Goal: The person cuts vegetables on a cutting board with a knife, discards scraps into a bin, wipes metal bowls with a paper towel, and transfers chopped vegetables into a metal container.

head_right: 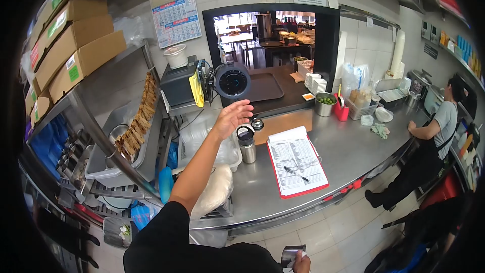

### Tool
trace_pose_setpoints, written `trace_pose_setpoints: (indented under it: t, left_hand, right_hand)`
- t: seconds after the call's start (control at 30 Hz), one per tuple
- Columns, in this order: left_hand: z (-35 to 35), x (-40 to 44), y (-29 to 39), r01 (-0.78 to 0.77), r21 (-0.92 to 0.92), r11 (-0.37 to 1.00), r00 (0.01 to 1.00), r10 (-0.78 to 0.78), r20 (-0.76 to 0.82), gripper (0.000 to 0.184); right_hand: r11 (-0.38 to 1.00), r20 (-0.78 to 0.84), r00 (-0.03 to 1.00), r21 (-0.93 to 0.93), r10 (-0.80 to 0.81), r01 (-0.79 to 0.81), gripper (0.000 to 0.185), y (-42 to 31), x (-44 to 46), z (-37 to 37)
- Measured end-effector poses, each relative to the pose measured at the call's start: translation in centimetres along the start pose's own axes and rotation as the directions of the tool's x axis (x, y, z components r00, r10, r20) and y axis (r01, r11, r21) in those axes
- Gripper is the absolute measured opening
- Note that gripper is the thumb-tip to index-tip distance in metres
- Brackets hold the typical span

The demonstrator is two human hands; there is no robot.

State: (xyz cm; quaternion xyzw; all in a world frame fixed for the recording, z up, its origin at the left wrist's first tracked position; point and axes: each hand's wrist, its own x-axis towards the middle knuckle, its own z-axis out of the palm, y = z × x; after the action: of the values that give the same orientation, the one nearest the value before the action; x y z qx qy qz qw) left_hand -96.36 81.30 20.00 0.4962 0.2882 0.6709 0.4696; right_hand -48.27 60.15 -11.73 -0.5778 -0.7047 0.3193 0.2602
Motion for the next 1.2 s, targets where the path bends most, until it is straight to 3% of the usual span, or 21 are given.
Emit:
trace_pose_setpoints:
  t: [0.07,0.2,0.3,0.37,0.4,0.43,0.47,0.5,0.6,0.67,0.7,0.77,0.8,0.9,1.03,1.1,1.13,1.2]
  left_hand:
    - [1.1,-0.6,-0.7,-0.018,0.076,0.997,1.000,0.019,-0.009,0.043]
    - [5.9,-3.6,-2.3,0.232,0.270,0.935,0.953,-0.273,0.128,0.040]
    - [9.5,-7.6,-6.9,0.347,0.338,0.875,0.843,-0.449,0.297,0.049]
    - [11.0,-11.1,-12.1,0.105,0.571,0.815,0.805,-0.406,0.433,0.051]
    - [11.7,-13.5,-15.3,-0.117,0.651,0.750,0.783,-0.334,0.525,0.056]
    - [14.6,-16.0,-14.3,0.165,0.686,0.708,0.702,-0.573,0.423,0.065]
    - [15.2,-18.5,-16.5,0.040,0.694,0.719,0.707,-0.511,0.488,0.074]
    - [15.9,-21.1,-18.8,-0.085,0.689,0.720,0.703,-0.447,0.553,0.084]
    - [18.1,-26.0,-19.9,-0.024,0.711,0.703,0.712,-0.487,0.506,0.100]
    - [18.9,-27.9,-20.3,-0.111,0.615,0.781,0.715,-0.367,0.595,0.106]
    - [19.2,-28.2,-19.7,-0.109,0.612,0.783,0.718,-0.363,0.593,0.106]
    - [19.2,-28.4,-18.6,-0.008,0.599,0.800,0.749,-0.392,0.534,0.108]
    - [19.1,-28.2,-18.1,-0.010,0.595,0.804,0.750,-0.388,0.536,0.108]
    - [19.1,-27.8,-17.2,0.001,0.595,0.804,0.814,-0.346,0.466,0.105]
    - [19.1,-28.2,-18.2,-0.054,0.581,0.812,0.872,-0.245,0.424,0.097]
    - [19.4,-28.4,-18.4,0.095,0.577,0.811,0.880,-0.340,0.333,0.094]
    - [19.7,-28.6,-18.5,0.092,0.575,0.813,0.880,-0.337,0.334,0.094]
    - [20.1,-29.0,-19.1,0.134,0.570,0.810,0.899,-0.342,0.275,0.089]
  right_hand:
    - [0.995,-0.007,1.000,0.097,0.019,-0.018,0.057,-0.5,-0.3,-0.4]
    - [0.987,0.039,0.997,0.144,0.067,-0.072,0.058,-0.8,-0.7,-1.3]
    - [0.991,-0.041,0.998,0.121,0.055,-0.050,0.060,0.9,-0.5,-0.1]
    - [0.975,-0.059,0.993,0.200,0.107,-0.093,0.063,1.9,-0.3,0.2]
    - [0.976,-0.060,0.993,0.198,0.102,-0.088,0.063,1.8,-0.3,-0.1]
    - [0.907,-0.016,0.970,0.361,0.241,-0.219,0.061,1.3,-0.4,-0.5]
    - [0.793,0.049,0.929,0.505,0.367,-0.340,0.059,0.7,-0.4,-1.1]
    - [0.798,0.046,0.930,0.500,0.364,-0.337,0.059,-0.6,-0.4,-2.1]
    - [0.784,0.084,0.894,0.449,0.441,-0.429,0.053,-4.8,0.7,-4.7]
    - [0.481,0.207,0.833,0.734,0.514,-0.479,0.052,-6.1,1.2,-5.1]
    - [0.486,0.206,0.833,0.730,0.514,-0.481,0.052,-7.3,1.6,-5.4]
    - [0.074,0.322,0.768,0.900,0.554,-0.430,0.049,-9.3,2.4,-5.9]
    - [0.079,0.317,0.768,0.900,0.556,-0.428,0.049,-8.8,2.8,-5.6]
    - [-0.187,0.578,0.793,0.815,0.195,-0.548,0.034,-5.9,4.6,-4.0]
    - [-0.215,0.625,0.758,0.779,0.189,-0.589,0.038,-7.0,5.1,-4.3]
    - [-0.219,0.618,0.773,0.781,0.143,-0.585,0.040,-7.6,5.2,-4.7]
    - [-0.216,0.616,0.774,0.783,0.143,-0.583,0.040,-7.4,5.2,-4.8]
    - [-0.089,0.605,0.782,0.796,0.147,-0.599,0.049,-7.4,5.1,-5.2]
